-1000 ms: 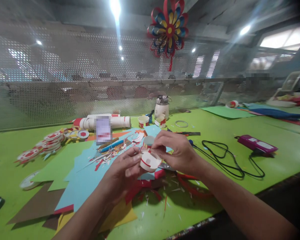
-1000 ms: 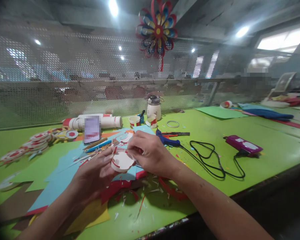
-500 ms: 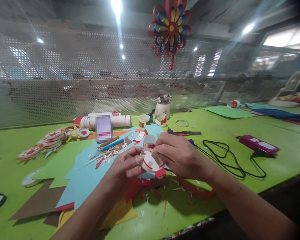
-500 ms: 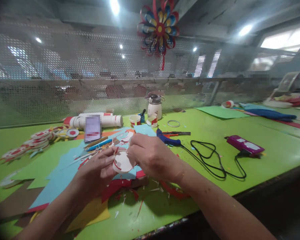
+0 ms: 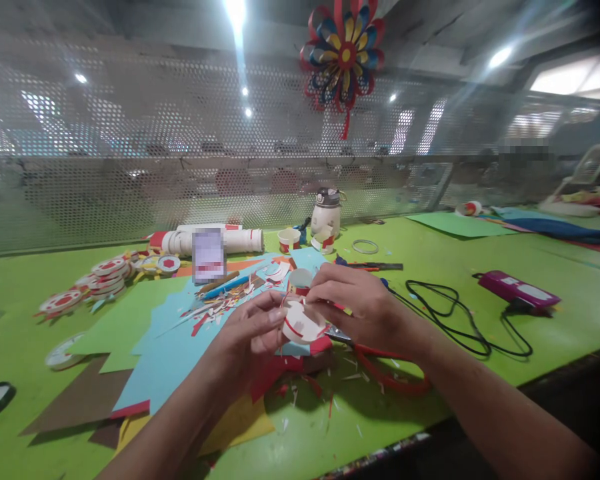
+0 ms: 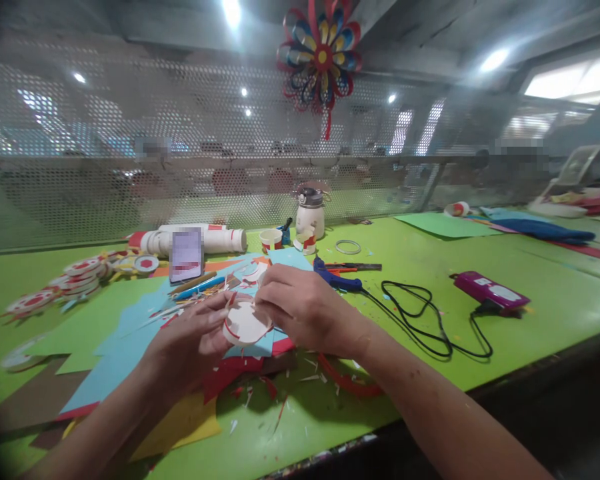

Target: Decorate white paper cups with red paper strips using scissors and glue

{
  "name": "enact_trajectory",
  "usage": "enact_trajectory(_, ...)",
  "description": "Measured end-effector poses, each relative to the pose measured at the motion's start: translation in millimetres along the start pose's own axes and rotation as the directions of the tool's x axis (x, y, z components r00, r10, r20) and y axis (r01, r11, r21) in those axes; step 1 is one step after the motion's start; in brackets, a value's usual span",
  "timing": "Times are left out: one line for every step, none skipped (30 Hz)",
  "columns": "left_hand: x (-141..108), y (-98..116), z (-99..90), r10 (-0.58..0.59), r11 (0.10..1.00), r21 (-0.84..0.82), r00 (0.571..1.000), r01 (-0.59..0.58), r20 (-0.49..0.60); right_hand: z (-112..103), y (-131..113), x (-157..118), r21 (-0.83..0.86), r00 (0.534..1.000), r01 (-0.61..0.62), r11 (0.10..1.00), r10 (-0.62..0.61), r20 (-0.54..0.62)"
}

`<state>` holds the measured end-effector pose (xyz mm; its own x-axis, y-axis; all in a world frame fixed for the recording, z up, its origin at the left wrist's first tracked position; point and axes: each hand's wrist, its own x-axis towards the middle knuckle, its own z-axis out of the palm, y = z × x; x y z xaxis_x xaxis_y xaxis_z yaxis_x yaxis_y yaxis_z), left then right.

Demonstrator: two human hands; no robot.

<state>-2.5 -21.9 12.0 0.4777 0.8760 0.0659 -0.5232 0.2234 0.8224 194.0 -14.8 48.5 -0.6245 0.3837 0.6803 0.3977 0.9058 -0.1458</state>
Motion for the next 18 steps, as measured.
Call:
enact_trajectory(0.1,0.4,0.0,0.004,1.0,-0.006,1.0,-0.004,0.004,-0.1,0.7,0.2,0.031,1.0,-0.014,0.999,0.014,-0.013)
enact_trajectory(0.2,0.8,0.0,0.01,1.0,-0.008,1.0,-0.01,0.007,0.0,1.4,0.4,0.058,0.999,-0.035,0.998,0.037,-0.021)
enact_trajectory(0.2,1.1,0.1,0.013,1.0,-0.006,1.0,-0.013,0.01,0.3,2.3,0.4,0.08,0.998,-0.061,0.995,0.064,-0.027)
enact_trajectory(0.2,1.5,0.1,0.012,1.0,0.0,1.0,-0.012,0.012,0.7,3.2,0.4,0.099,0.995,-0.088,0.991,0.092,-0.033)
enact_trajectory(0.2,1.7,0.2,0.008,1.0,0.008,1.0,-0.008,0.015,1.4,4.1,0.3,0.118,0.992,-0.114,0.986,0.12,-0.043)
enact_trajectory(0.1,2.0,0.3,0.002,1.0,0.014,1.0,-0.002,0.017,2.2,4.9,0.2,0.144,0.987,-0.143,0.979,0.152,-0.055)
enact_trajectory(0.0,2.4,0.4,-0.008,1.0,0.02,1.0,0.008,0.024,3.0,5.7,0.2,0.174,0.98,-0.175,0.969,0.189,-0.066)
enact_trajectory(-0.2,2.7,0.6,-0.016,1.0,0.023,0.999,0.016,0.027,3.9,6.4,0.1,0.21,0.97,-0.212,0.954,0.231,-0.073)
enact_trajectory(-0.3,3.2,0.8,-0.019,1.0,0.022,0.999,0.019,0.028,4.7,6.9,0.0,0.252,0.958,-0.251,0.935,0.277,-0.074)
enact_trajectory(-0.5,3.6,1.0,-0.018,1.0,0.018,1.0,0.017,0.025,5.4,7.4,0.0,0.3,0.944,-0.292,0.908,0.324,-0.064)
enact_trajectory(-0.6,4.1,1.3,-0.016,1.0,0.016,1.0,0.016,0.022,6.0,7.7,-0.1,0.351,0.928,-0.332,0.876,0.37,-0.046)
enact_trajectory(-0.6,4.6,1.5,-0.014,1.0,0.015,1.0,0.014,0.02,6.6,8.0,-0.1,0.405,0.91,-0.372,0.835,0.415,-0.019)
enact_trajectory(-0.6,4.9,1.6,-0.013,1.0,0.015,1.0,0.013,0.017,7.0,8.3,-0.1,0.461,0.89,-0.412,0.786,0.456,0.018)
enact_trajectory(-0.7,5.1,1.7,-0.017,1.0,0.015,1.0,0.017,0.013,7.4,8.4,0.0,0.517,0.869,-0.448,0.73,0.492,0.059)
enact_trajectory(-0.7,5.1,1.6,-0.021,1.0,0.015,1.0,0.021,0.011,7.6,8.6,0.2,0.564,0.847,-0.48,0.672,0.523,0.098)
enact_trajectory(-0.8,5.0,1.3,-0.023,1.0,0.015,1.0,0.023,0.009,7.8,8.7,0.4,0.6,0.827,-0.505,0.62,0.546,0.132)
enact_trajectory(-0.9,4.7,1.0,-0.022,1.0,0.014,1.0,0.022,0.006,8.0,8.8,0.7,0.626,0.81,-0.525,0.576,0.564,0.161)
enact_trajectory(-1.1,4.4,0.7,-0.019,1.0,0.012,1.0,0.019,0.003,8.1,9.0,0.9,0.644,0.796,-0.541,0.542,0.577,0.183)
